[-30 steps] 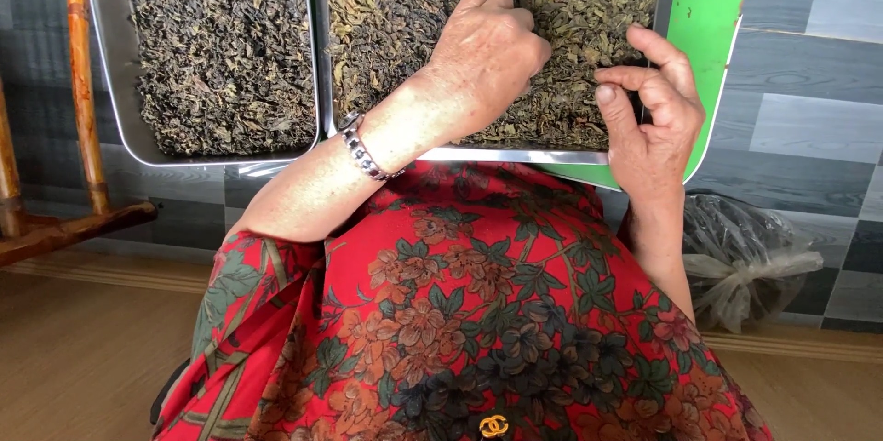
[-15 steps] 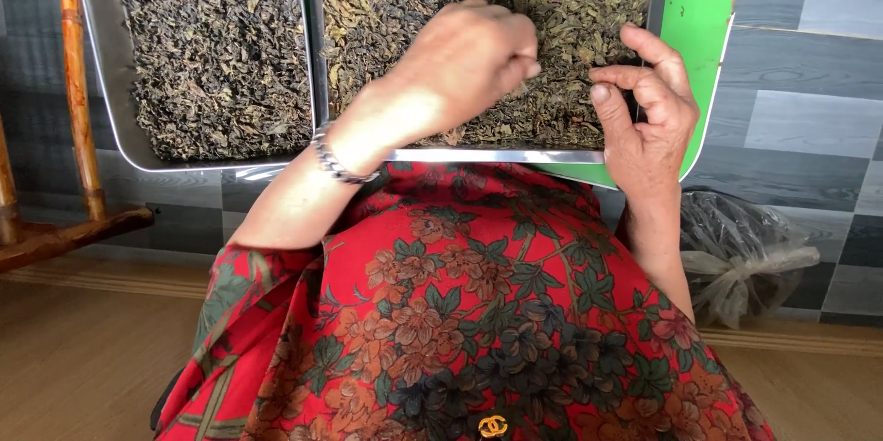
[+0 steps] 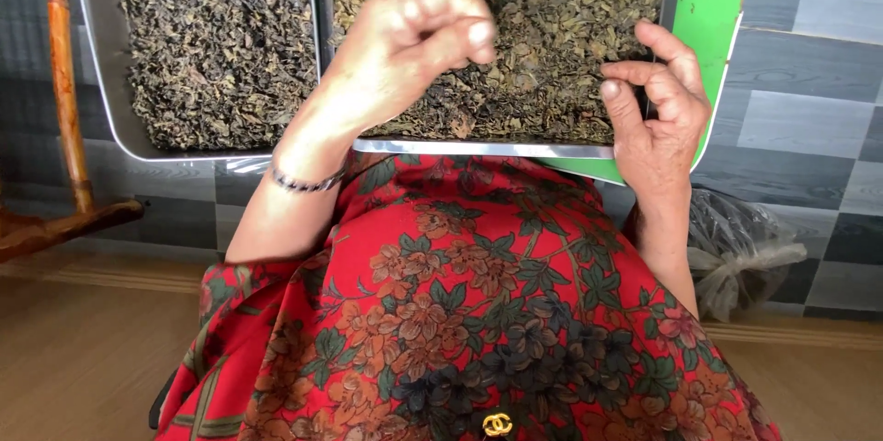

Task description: Sorting dried tea leaves by hand to remove stems and debris in metal trays.

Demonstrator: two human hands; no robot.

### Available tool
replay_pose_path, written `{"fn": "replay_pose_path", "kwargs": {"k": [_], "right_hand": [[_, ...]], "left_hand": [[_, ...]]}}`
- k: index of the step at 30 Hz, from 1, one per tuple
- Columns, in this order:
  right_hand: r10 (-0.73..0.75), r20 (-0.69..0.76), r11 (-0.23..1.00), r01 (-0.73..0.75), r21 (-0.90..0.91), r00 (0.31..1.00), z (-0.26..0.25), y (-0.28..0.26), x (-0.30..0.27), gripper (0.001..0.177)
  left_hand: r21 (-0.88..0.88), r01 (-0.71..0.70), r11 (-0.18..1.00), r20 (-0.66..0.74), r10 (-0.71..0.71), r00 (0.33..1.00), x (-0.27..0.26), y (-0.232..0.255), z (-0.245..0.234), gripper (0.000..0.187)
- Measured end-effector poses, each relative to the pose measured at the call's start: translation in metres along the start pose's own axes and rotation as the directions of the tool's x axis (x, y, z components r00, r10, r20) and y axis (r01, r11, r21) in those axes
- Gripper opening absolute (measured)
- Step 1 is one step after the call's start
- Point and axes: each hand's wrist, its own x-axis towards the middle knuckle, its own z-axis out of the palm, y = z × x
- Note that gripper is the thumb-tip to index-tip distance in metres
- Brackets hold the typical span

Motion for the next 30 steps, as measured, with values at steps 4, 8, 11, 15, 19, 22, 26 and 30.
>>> {"fn": "replay_pose_path", "kwargs": {"k": [4,8,11,15,19,22,26,30], "right_hand": [[0.008,-0.01,0.999,-0.008,-0.042,1.0,-0.004,-0.002,-0.004,0.018],[-0.017,0.024,0.968,0.022,-0.25,1.0,-0.01,-0.008,-0.004,0.011],[-0.058,0.1,0.93,0.091,-0.356,0.993,-0.011,-0.013,-0.001,0.008],[-0.048,0.223,0.864,0.152,-0.48,0.974,-0.006,-0.01,0.008,0.002],[-0.015,0.275,0.829,0.166,-0.535,0.961,0.004,-0.008,0.017,0.026],[-0.048,0.292,0.784,0.217,-0.582,0.955,0.014,-0.012,0.024,0.031],[-0.087,0.284,0.791,0.24,-0.562,0.955,0.024,-0.02,0.036,0.026],[-0.157,0.289,0.822,0.287,-0.492,0.944,0.036,-0.033,0.047,0.017]], "left_hand": [[0.031,-0.107,0.994,-0.06,0.108,0.992,-0.035,0.013,-0.018,0.007],[0.218,0.001,0.976,-0.373,0.082,0.924,-0.083,0.021,-0.046,0.008],[0.352,0.062,0.934,-0.514,0.137,0.847,-0.116,0.015,-0.068,0.013],[0.652,0.212,0.727,-0.573,0.29,0.766,-0.138,0.01,-0.089,0.017],[0.846,0.26,0.465,-0.471,0.426,0.772,-0.149,-0.014,-0.113,0.03],[0.846,0.331,0.418,-0.499,0.4,0.769,-0.153,-0.019,-0.118,0.019],[0.874,0.413,0.255,-0.484,0.394,0.782,-0.161,-0.022,-0.124,0.018],[0.885,0.431,0.174,-0.46,0.468,0.755,-0.15,-0.008,-0.113,0.022]]}}
